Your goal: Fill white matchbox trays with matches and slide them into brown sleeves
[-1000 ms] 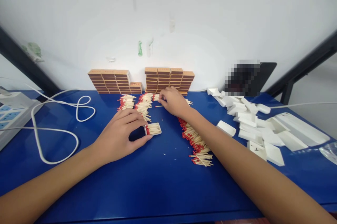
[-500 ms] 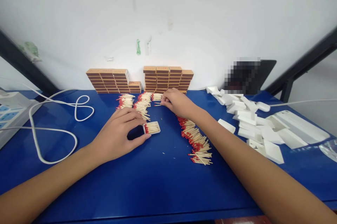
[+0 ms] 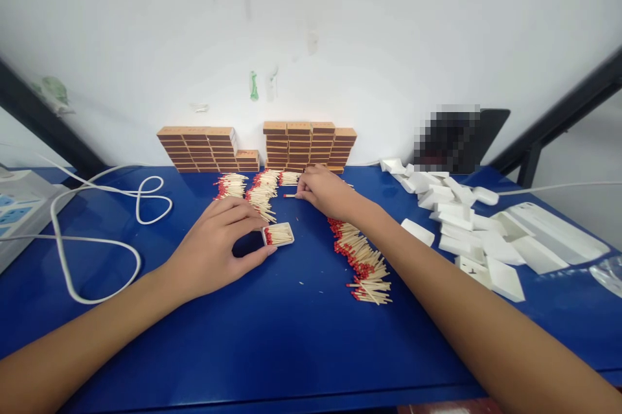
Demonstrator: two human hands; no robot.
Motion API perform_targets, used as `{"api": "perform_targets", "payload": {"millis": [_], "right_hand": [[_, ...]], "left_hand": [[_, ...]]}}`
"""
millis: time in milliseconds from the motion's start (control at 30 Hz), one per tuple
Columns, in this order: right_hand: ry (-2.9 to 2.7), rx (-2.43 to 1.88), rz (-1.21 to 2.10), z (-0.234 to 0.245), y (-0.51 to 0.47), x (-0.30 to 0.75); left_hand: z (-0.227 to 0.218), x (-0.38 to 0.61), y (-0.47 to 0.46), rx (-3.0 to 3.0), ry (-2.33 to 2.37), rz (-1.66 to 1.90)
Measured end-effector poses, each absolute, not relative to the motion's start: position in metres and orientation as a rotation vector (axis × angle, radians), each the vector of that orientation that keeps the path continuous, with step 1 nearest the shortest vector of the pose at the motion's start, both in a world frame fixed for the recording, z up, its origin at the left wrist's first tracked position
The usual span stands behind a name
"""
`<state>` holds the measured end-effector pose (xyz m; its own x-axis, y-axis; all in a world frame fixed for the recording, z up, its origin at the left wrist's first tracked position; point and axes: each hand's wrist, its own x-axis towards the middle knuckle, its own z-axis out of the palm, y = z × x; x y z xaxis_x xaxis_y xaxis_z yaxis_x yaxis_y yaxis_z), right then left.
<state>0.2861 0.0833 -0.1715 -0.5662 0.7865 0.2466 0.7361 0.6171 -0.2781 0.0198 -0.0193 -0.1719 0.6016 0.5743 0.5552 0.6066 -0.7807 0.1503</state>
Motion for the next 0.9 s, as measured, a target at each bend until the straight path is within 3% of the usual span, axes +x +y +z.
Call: {"api": "perform_targets", "payload": {"millis": [300,667,900], "right_hand": [[-2.560,-1.089,0.452,-0.134,0.033,0.279],[-2.546,-1.039,0.473,-0.135,0.021,0.265],[-2.356,-1.258,0.206,-0.153,0.075,0.273]], "left_hand": [[-0.169,0.019,-0.020,-2.643,-1.118,-1.013],[-0.170,0.020,-0.019,-2.669,-1.044,-1.047],[-0.170,0.022,-0.022,-2.731,-1.022,-1.015]]}}
